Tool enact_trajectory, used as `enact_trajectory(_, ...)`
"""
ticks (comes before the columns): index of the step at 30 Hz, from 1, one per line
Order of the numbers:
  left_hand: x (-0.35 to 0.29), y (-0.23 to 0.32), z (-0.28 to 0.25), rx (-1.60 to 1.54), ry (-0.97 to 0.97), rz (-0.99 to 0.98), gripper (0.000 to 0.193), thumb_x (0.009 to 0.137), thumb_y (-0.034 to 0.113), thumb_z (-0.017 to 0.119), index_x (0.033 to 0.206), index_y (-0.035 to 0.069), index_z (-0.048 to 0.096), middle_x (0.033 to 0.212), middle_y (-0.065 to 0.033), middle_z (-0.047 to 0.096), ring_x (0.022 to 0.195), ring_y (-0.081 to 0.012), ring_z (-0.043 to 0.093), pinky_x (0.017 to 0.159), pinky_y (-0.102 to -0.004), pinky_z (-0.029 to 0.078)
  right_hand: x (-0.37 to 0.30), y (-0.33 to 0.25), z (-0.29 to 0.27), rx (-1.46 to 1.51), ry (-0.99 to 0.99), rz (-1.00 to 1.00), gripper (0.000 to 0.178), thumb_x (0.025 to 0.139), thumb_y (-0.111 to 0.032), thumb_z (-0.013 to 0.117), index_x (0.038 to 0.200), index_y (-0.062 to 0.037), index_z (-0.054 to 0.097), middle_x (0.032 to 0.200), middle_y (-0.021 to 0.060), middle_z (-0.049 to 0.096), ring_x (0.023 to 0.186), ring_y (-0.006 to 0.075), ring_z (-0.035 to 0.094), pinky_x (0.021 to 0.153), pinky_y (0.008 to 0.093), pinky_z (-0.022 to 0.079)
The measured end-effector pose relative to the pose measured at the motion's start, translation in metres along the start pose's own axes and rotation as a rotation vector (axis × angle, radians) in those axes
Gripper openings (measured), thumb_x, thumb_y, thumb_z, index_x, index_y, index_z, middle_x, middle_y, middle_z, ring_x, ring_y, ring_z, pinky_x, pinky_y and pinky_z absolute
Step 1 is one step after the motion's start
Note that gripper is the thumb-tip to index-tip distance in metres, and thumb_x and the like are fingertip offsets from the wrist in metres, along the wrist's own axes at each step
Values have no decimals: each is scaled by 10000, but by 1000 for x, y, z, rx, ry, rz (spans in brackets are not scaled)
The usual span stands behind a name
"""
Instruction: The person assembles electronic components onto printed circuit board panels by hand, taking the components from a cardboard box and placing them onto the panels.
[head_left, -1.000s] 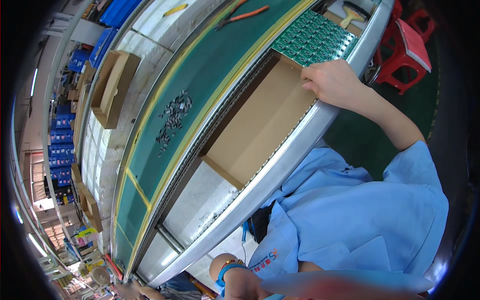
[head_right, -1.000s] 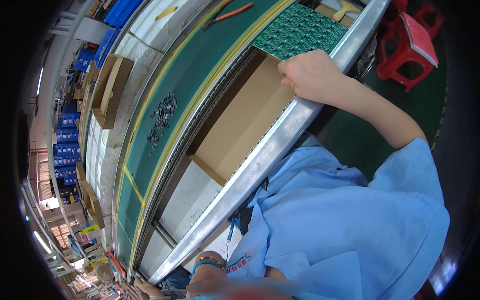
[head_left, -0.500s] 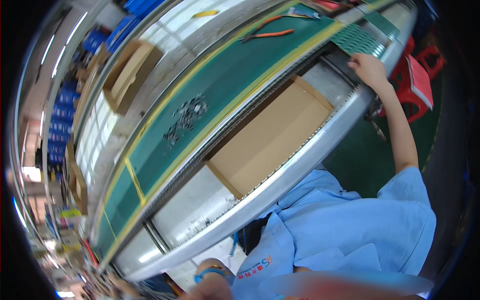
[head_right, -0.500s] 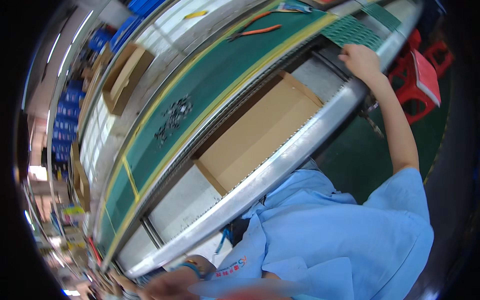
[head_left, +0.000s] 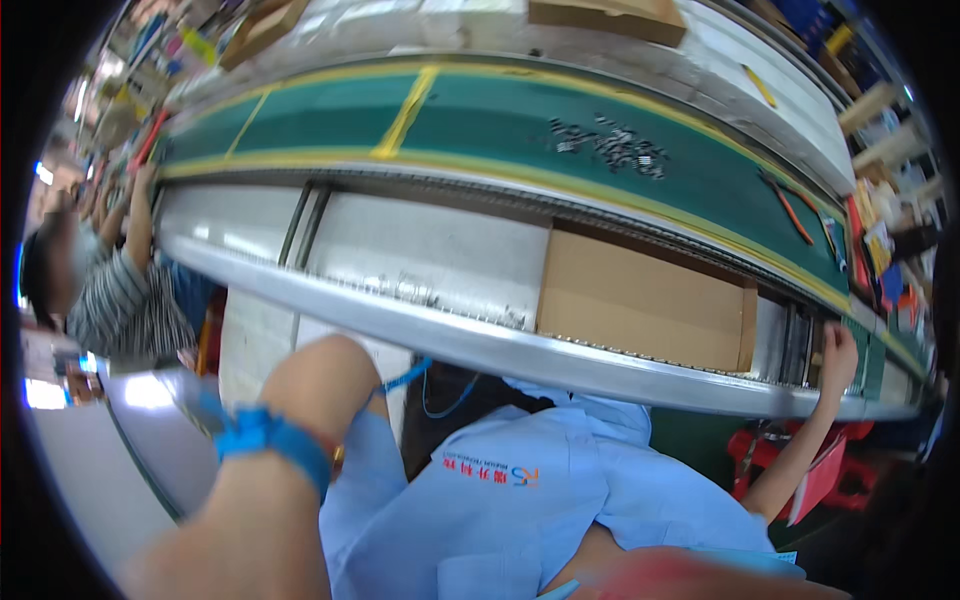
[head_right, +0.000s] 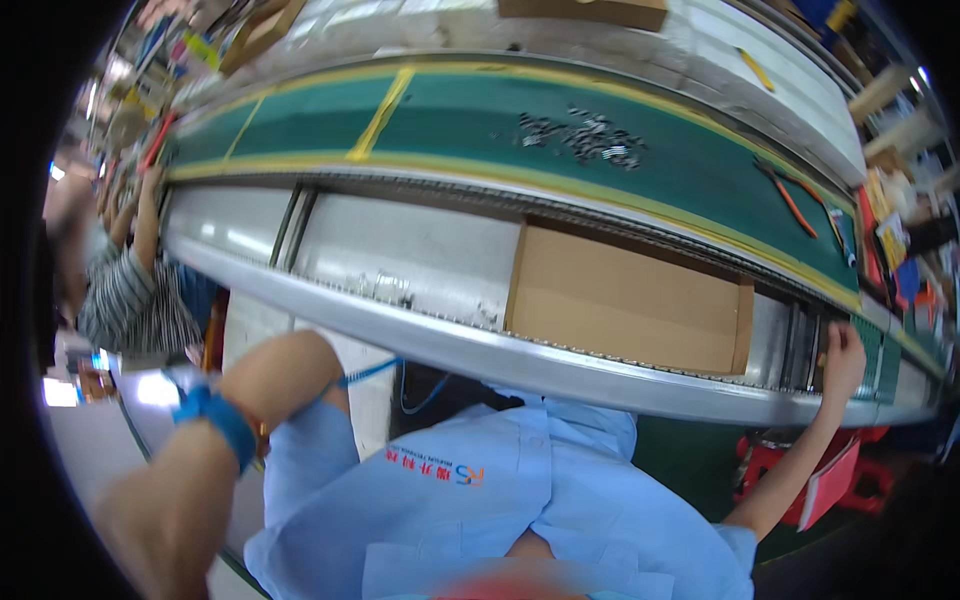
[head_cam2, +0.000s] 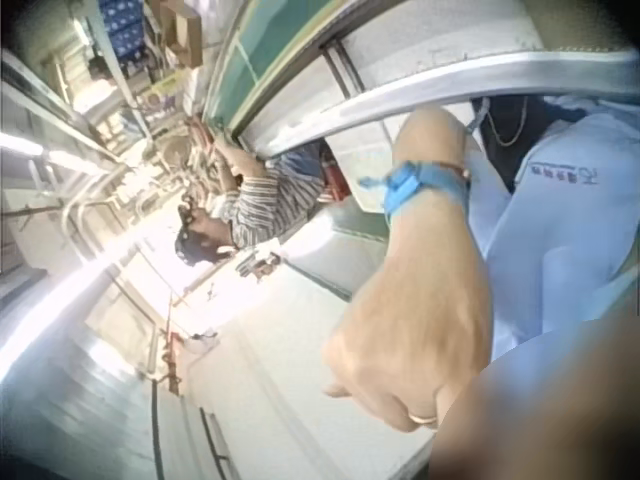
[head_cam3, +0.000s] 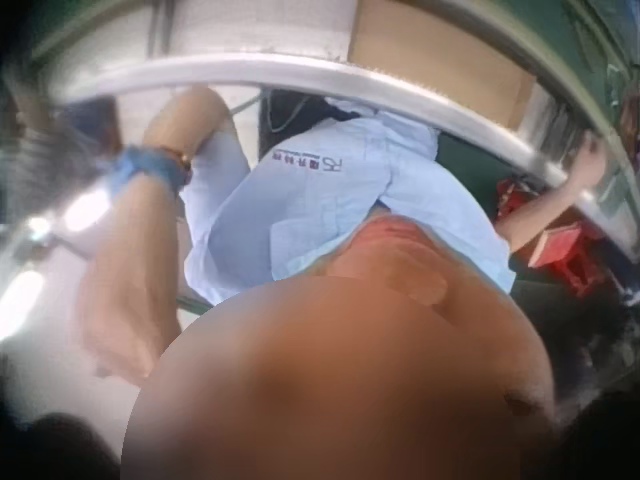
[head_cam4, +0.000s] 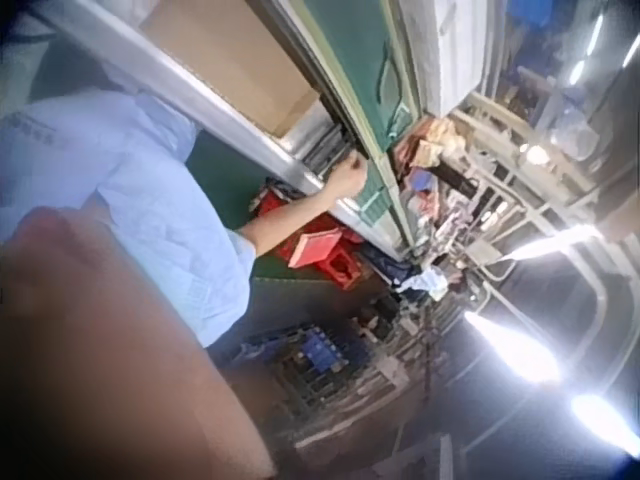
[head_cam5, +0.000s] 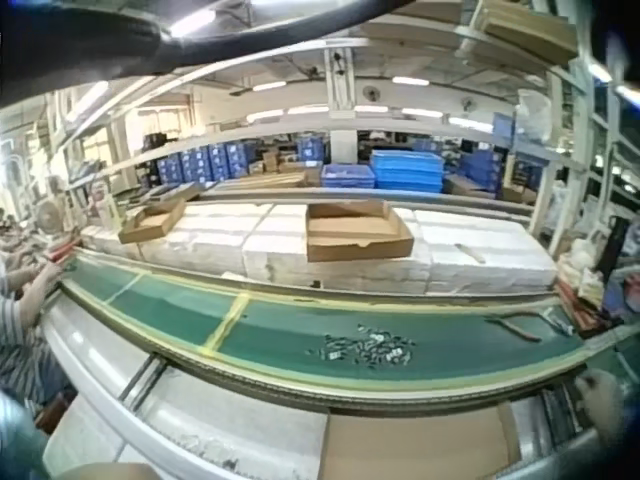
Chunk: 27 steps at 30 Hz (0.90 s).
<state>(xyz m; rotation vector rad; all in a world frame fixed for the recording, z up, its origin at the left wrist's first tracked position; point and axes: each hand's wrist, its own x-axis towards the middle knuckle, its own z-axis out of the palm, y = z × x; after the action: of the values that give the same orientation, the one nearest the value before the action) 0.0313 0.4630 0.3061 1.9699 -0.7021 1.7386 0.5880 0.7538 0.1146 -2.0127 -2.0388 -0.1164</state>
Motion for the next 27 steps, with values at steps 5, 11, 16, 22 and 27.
enact_trajectory(5,-3,21,10,-497,-328,-368,388,991,281,474,713,85,659,703,-21,592,670,-141,537,674,-312,410,17,-108,-17,123,143,-186,185,927,-238,642,967,-59,668,888,136,690,830,343,663,703,397,507)
enact_trajectory(11,-42,10,-37,-471,-37,-205,448,1033,333,461,669,94,567,631,-31,553,559,-168,527,813,-405,454,29,-206,-8,377,73,-463,142,890,-175,677,963,-55,657,883,106,680,817,304,668,683,377,499)
enact_trajectory(16,-128,-47,-113,-131,299,-710,438,1034,343,462,663,128,550,626,-30,522,589,-188,535,621,-367,449,38,-285,27,565,-170,-634,302,816,-122,713,1104,-75,635,946,73,621,627,219,543,629,327,461)
enact_trajectory(22,-194,-85,-198,1782,-25,-1137,160,925,109,601,1023,-8,648,990,-183,641,900,-372,621,803,-412,506,55,-342,69,649,-188,-645,405,809,-113,722,1199,-100,613,1013,45,605,634,163,518,634,297,449)
enact_trajectory(27,-235,-60,-220,1809,113,-1393,247,922,126,583,1128,-2,634,1143,-199,638,1051,-402,605,890,-447,503,70,-363,86,755,-198,-651,377,837,-62,688,1203,-112,613,1011,40,592,664,155,521,653,283,452)
